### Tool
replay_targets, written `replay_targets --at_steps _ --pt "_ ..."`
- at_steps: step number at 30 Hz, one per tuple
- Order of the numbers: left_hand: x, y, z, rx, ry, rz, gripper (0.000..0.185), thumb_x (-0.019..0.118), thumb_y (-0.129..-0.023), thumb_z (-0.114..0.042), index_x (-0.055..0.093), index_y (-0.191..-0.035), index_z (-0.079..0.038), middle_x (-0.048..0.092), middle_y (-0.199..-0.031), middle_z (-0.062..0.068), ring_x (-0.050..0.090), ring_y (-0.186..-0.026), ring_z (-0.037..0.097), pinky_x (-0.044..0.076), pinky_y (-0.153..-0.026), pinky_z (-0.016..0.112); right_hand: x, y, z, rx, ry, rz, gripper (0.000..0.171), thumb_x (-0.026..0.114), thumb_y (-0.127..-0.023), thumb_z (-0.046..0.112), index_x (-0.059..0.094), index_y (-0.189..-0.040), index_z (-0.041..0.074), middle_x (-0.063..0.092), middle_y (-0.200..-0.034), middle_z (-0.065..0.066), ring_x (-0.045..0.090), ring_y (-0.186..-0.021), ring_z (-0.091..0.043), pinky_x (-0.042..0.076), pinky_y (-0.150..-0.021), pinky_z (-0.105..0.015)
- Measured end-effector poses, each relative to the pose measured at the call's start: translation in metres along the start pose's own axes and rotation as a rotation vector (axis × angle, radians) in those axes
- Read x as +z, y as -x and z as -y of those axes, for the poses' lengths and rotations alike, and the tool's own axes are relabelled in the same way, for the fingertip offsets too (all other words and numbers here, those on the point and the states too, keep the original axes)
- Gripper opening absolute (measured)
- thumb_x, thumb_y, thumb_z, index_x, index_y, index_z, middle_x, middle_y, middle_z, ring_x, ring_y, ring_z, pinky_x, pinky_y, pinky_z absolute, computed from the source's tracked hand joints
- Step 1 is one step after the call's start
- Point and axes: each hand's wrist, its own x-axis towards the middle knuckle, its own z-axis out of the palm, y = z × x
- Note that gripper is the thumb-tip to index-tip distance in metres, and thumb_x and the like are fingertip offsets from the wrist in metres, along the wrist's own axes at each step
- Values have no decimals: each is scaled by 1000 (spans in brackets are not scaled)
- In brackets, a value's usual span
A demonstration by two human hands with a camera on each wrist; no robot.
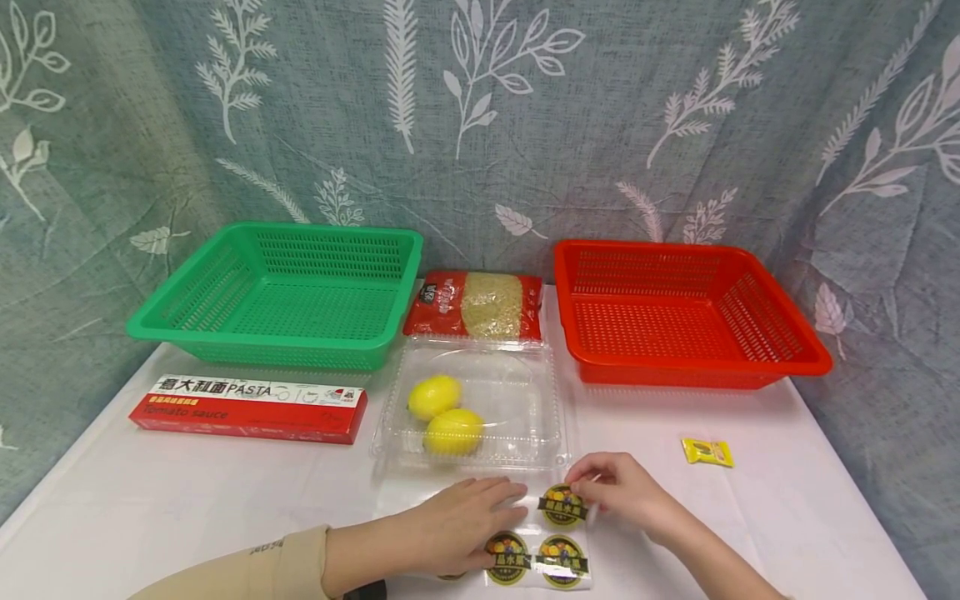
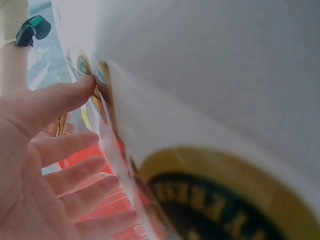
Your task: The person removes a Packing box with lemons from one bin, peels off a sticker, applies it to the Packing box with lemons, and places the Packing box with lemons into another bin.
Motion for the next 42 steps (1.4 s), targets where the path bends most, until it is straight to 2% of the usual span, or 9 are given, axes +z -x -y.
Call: replay_targets --at_steps 7,10,13,15,22,26,32,36,42 --pt "-1 3 3 15 67 -96 40 67 -79 -27 60 -116 -16 52 -121 1 50 -110 13 44 -88 28 2 1 3 17 -26 13 19 58 -86 9 59 -96 -7 63 -87 -6 54 -67 -10 48 -59 -28" --pt "-1 2 5 7 143 -157 34 65 -80 -22 62 -113 -14 56 -111 -1 54 -98 9 44 -82 21 2 2 5 17 -21 12 20 59 -85 10 60 -96 -7 63 -87 -6 54 -67 -10 48 -60 -28" --pt "-4 0 6 -19 263 -192 31 64 -82 -18 61 -112 -11 57 -104 -2 54 -91 4 44 -77 14 3 3 7 20 -22 7 21 60 -85 11 60 -96 -8 63 -87 -7 54 -66 -9 49 -60 -28" --pt "-6 -1 6 -55 388 -209 29 64 -83 -15 61 -112 -9 58 -101 -3 54 -87 2 43 -74 11 3 4 9 16 -31 1 22 60 -86 11 60 -96 -8 63 -87 -7 54 -66 -9 49 -60 -28" --pt "-10 -3 3 -210 990 -312 17 60 -85 -6 62 -102 -4 59 -82 -7 54 -74 -3 46 -63 10 8 4 14 -51 -91 -19 24 59 -85 8 59 -98 -12 63 -82 -2 54 -64 -6 48 -59 -27" --pt "-9 -5 3 -273 1188 -366 9 61 -84 -6 63 -93 -4 61 -78 -6 55 -71 -1 48 -66 15 11 4 18 -65 -103 -21 24 59 -85 7 58 -98 -13 63 -80 0 55 -64 -6 48 -59 -26" --pt "-10 -6 2 -336 1318 -381 4 64 -83 -5 63 -86 -5 63 -75 1 58 -65 4 49 -60 17 14 5 26 -68 -87 -17 25 60 -85 9 59 -99 -12 64 -79 -1 55 -65 -7 48 -61 -25" --pt "-11 -4 2 -365 1358 -386 4 65 -82 -3 62 -85 -5 63 -73 7 60 -62 11 49 -56 17 16 5 30 -71 -100 -18 26 60 -85 10 58 -99 -12 63 -80 -4 55 -66 -7 48 -62 -25" --pt "-16 0 2 -400 1382 -395 4 63 -84 -5 62 -87 -2 63 -74 8 62 -65 19 51 -56 20 18 4 33 -92 -129 -19 25 60 -86 9 58 -101 -12 61 -79 -3 55 -67 -9 49 -64 -26"
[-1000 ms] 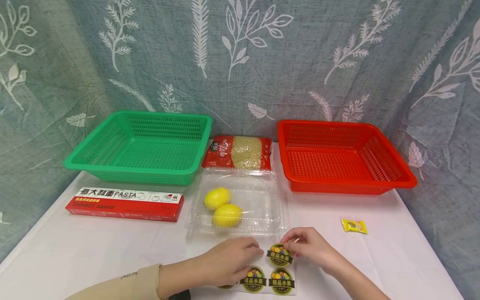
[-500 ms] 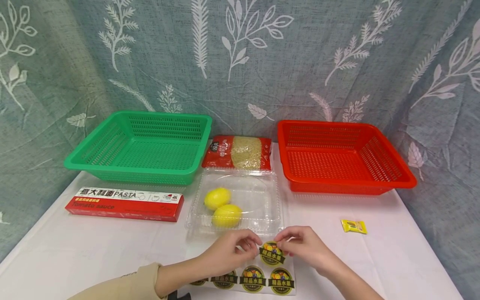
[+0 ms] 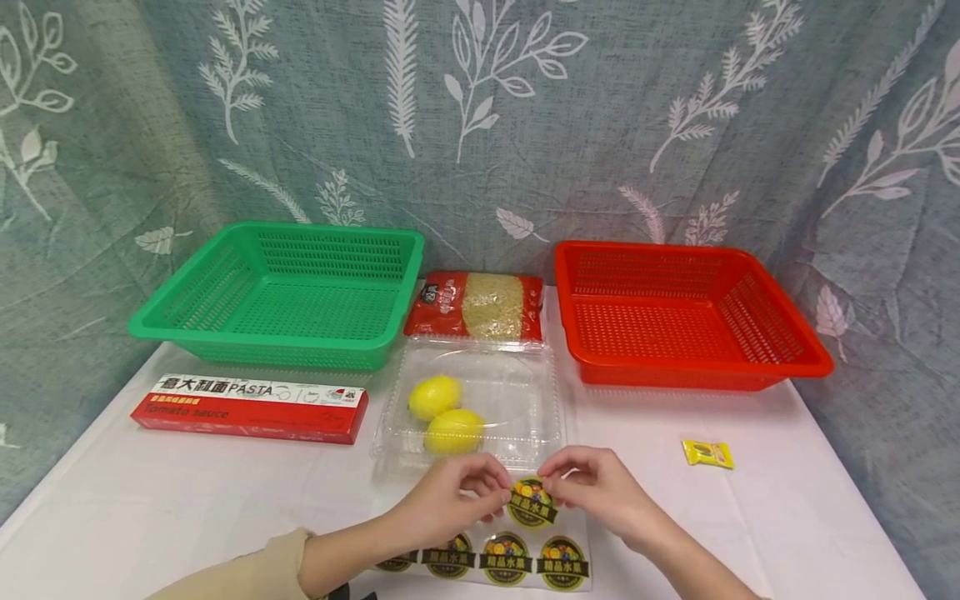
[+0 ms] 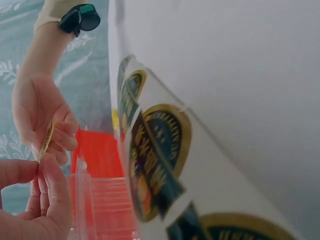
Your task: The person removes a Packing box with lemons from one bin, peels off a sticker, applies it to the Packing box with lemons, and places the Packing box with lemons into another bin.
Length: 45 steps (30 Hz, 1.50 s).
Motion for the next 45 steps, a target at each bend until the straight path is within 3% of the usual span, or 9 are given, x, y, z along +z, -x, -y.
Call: replay_targets --at_steps 17,28,38,45 --pt "-18 3 -13 -2 75 -77 6 60 -86 -2 58 -91 1 61 -78 9 62 -73 33 54 -59 24 9 -7 10 -32 -99 -6 30 62 -84 6 50 -104 -15 60 -84 -8 61 -74 -11 53 -69 -29" --pt "-29 3 -20 40 80 -132 7 59 -85 2 57 -91 5 58 -80 9 62 -72 35 54 -57 27 13 -17 21 11 -124 -77 26 60 -86 8 51 -101 -11 59 -83 -7 61 -75 -15 54 -73 -34" --pt "-39 -1 -23 57 16 -202 10 64 -84 -6 59 -90 1 60 -77 8 60 -59 18 53 -51 29 15 -29 32 -37 -130 -124 19 62 -84 6 51 -92 -7 59 -79 -7 62 -71 -13 54 -70 -31" --pt "-51 -12 -24 72 -51 -279 6 64 -83 -5 60 -86 0 60 -78 10 62 -55 28 52 -48 30 16 -46 37 -84 -93 -189 18 63 -83 2 50 -91 -8 58 -79 -8 62 -69 -13 54 -68 -30"
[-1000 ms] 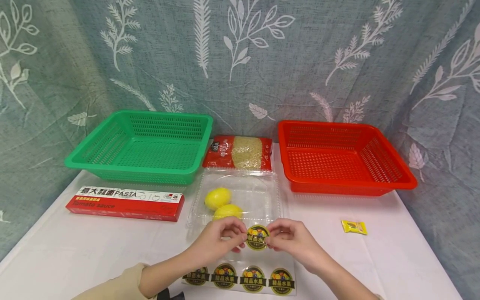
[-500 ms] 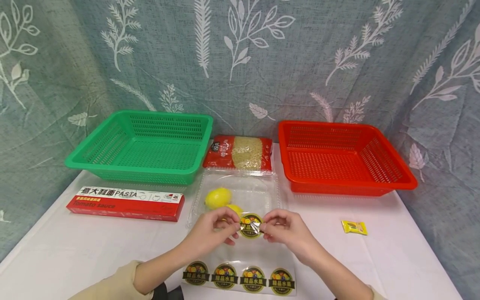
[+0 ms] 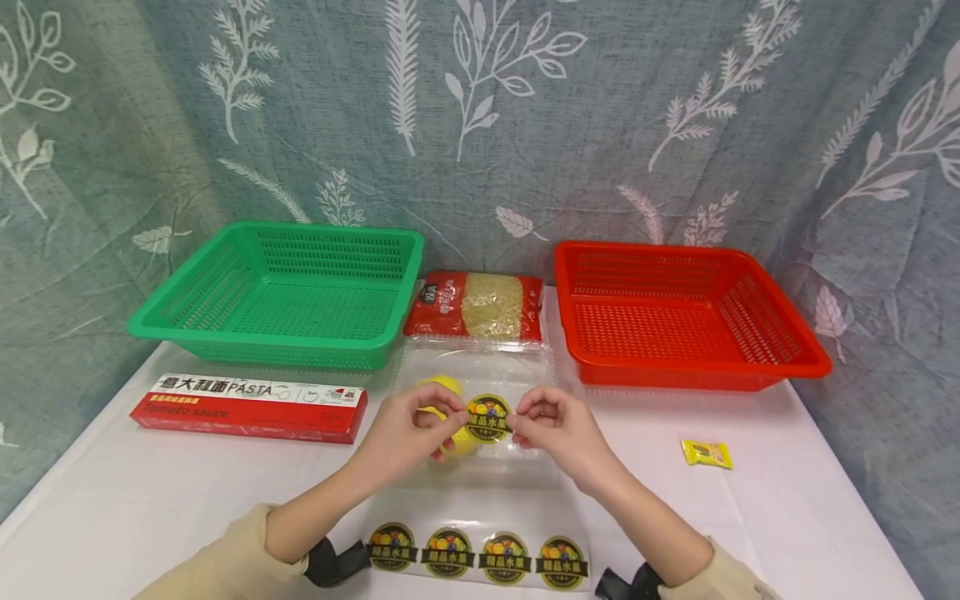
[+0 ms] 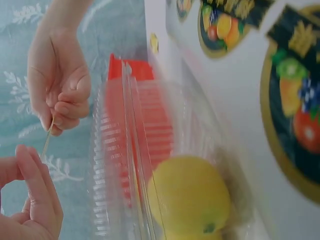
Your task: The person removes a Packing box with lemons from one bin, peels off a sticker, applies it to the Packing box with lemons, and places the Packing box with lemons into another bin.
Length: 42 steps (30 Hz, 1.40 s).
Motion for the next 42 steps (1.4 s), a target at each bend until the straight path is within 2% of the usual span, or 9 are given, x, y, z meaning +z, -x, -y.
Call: replay_targets --at_steps 7,10,15,18,22,26,36,42 --pt "-5 -13 6 -7 -36 -60 6 64 -83 -3 61 -85 1 59 -75 7 61 -54 30 53 -49 35 1 -22 -1 -21 44 -32 16 63 -82 0 52 -90 -9 61 -77 -8 61 -67 -13 53 -65 -25" --pt "-7 -19 7 -13 -55 -78 5 64 -82 -3 61 -84 1 60 -75 8 61 -54 30 52 -49 34 1 -30 -1 -24 64 -35 15 63 -82 0 53 -90 -8 62 -76 -7 61 -65 -12 53 -64 -24" --pt "-10 -26 7 -41 -78 -88 4 64 -82 -3 62 -84 0 61 -75 8 60 -50 22 50 -47 27 0 -42 -3 -35 105 -43 15 64 -81 0 54 -88 -8 62 -72 -5 59 -62 -10 51 -60 -22" --pt "-11 -30 9 -43 -111 -99 4 65 -82 -3 63 -83 0 61 -74 7 58 -48 17 49 -47 25 0 -48 -5 -28 125 -48 14 64 -81 1 55 -87 -8 63 -73 -10 59 -61 -11 51 -59 -22" --pt "-12 -35 11 -45 -142 -119 4 65 -81 -2 63 -83 1 61 -73 7 60 -51 23 49 -47 25 1 -55 -6 -20 132 -47 13 64 -81 0 56 -87 -8 63 -74 -15 59 -59 -11 51 -59 -23" --pt "-13 -39 12 -36 -174 -132 4 66 -80 -1 64 -82 1 62 -71 6 61 -53 27 50 -46 25 2 -60 -7 -12 168 -58 14 66 -80 1 57 -87 -7 62 -73 -13 59 -57 -12 52 -58 -25" --pt "-15 -47 17 -67 -326 -117 8 68 -81 -6 63 -85 -1 62 -71 6 55 -46 12 48 -47 23 7 -68 -9 -5 270 -72 12 66 -80 1 58 -85 -5 63 -79 -25 60 -54 -15 54 -54 -32" --pt "-14 -51 19 -73 -395 -98 10 67 -82 -9 64 -87 -1 62 -72 5 55 -48 10 48 -48 21 10 -71 -8 30 256 -83 14 67 -79 -2 57 -85 -7 62 -74 -18 58 -53 -13 55 -57 -37"
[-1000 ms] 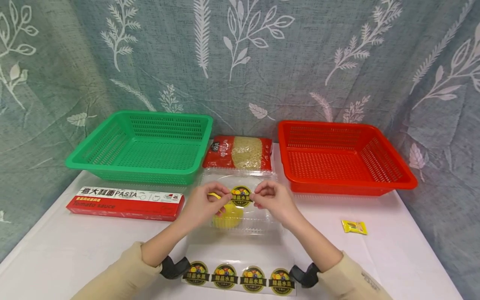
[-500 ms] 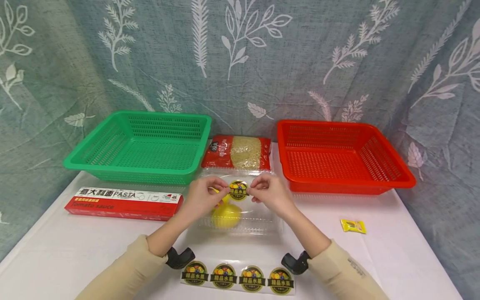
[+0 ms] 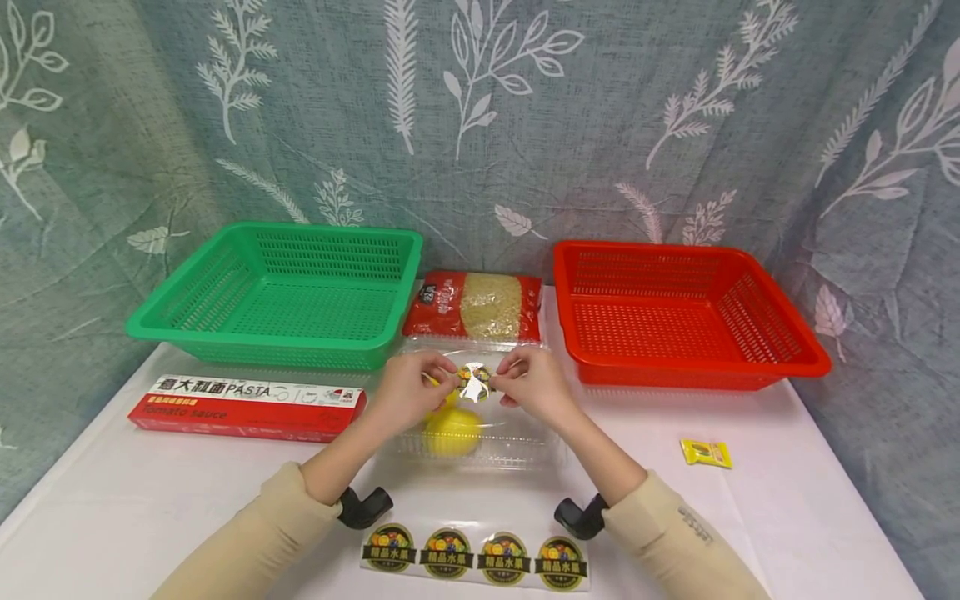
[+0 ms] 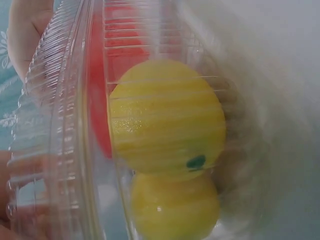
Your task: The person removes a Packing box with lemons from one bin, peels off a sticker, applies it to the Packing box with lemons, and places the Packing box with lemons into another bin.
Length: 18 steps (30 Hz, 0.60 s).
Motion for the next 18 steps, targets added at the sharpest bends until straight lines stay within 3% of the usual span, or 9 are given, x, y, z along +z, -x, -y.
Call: replay_targets --at_steps 10,18 --pt "2 0 -4 35 -166 -11 10 66 -81 -10 65 -87 -3 61 -72 3 54 -62 13 45 -54 21 2 -2 1 7 72 -12 13 70 -76 0 59 -82 -4 61 -68 -10 57 -49 -13 54 -53 -34" --pt "4 0 -4 126 -255 -62 6 68 -77 -6 65 -80 -2 59 -63 0 55 -62 14 44 -56 23 2 -3 0 20 107 -10 13 70 -76 2 59 -82 -3 60 -68 -9 57 -48 -13 54 -53 -33"
